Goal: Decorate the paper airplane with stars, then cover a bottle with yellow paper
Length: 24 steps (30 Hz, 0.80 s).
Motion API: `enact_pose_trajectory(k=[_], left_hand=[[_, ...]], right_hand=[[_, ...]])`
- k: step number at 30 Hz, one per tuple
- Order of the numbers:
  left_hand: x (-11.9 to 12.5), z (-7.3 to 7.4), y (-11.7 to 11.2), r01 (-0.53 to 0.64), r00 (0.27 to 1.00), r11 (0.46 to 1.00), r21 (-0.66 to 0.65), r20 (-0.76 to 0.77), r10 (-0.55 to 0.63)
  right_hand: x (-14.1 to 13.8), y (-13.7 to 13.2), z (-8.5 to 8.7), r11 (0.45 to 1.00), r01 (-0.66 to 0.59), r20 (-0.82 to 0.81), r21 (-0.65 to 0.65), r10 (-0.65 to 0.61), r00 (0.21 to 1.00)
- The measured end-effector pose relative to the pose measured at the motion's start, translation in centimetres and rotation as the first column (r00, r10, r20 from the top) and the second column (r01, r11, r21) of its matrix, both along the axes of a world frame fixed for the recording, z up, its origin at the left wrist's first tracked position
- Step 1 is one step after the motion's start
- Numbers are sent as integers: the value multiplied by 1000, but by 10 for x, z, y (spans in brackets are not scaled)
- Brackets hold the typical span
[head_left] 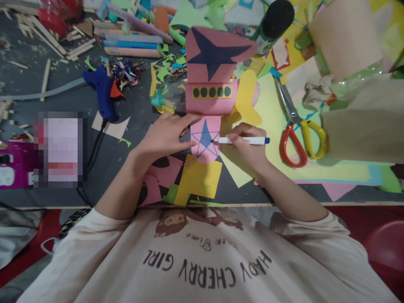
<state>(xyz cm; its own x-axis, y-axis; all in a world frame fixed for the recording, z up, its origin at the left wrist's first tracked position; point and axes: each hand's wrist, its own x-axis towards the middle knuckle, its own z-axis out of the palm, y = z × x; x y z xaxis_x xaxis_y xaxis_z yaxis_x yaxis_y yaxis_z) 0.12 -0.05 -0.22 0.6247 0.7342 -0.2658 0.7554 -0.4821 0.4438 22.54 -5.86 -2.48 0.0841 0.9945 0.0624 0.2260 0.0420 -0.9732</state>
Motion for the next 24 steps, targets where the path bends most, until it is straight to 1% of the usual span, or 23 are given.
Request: enact_pose_trajectory(k=[2, 6, 10, 14, 20, 24], left_hand=[[0, 0, 0, 4, 1000, 1000, 4, 7, -4], [-1, 0, 0, 7, 1000, 1000, -6, 25, -7], [-2, -1, 0, 2, 999, 1000, -4, 49, -2], [-1, 1, -1, -3, 999, 1000, -19, 43, 3], [0, 1, -1, -7, 999, 1000, -22, 37, 8], [0, 0, 0, -1, 999, 1000, -19, 38, 1]], right_hand=[[-1, -1, -1, 1000, -7, -34, -24, 6, 999], [-6, -11, -1, 989, -132, -72, -71, 127, 989], [-11, -22, -1, 972, -230, -42, -45, 228, 973], [-10, -24, -2, 973, -230, -17, -28, 230, 973], [-9, -24, -5, 975, -211, -4, -68, 212, 977], [-8, -25, -5, 968, -241, 14, -72, 243, 970]])
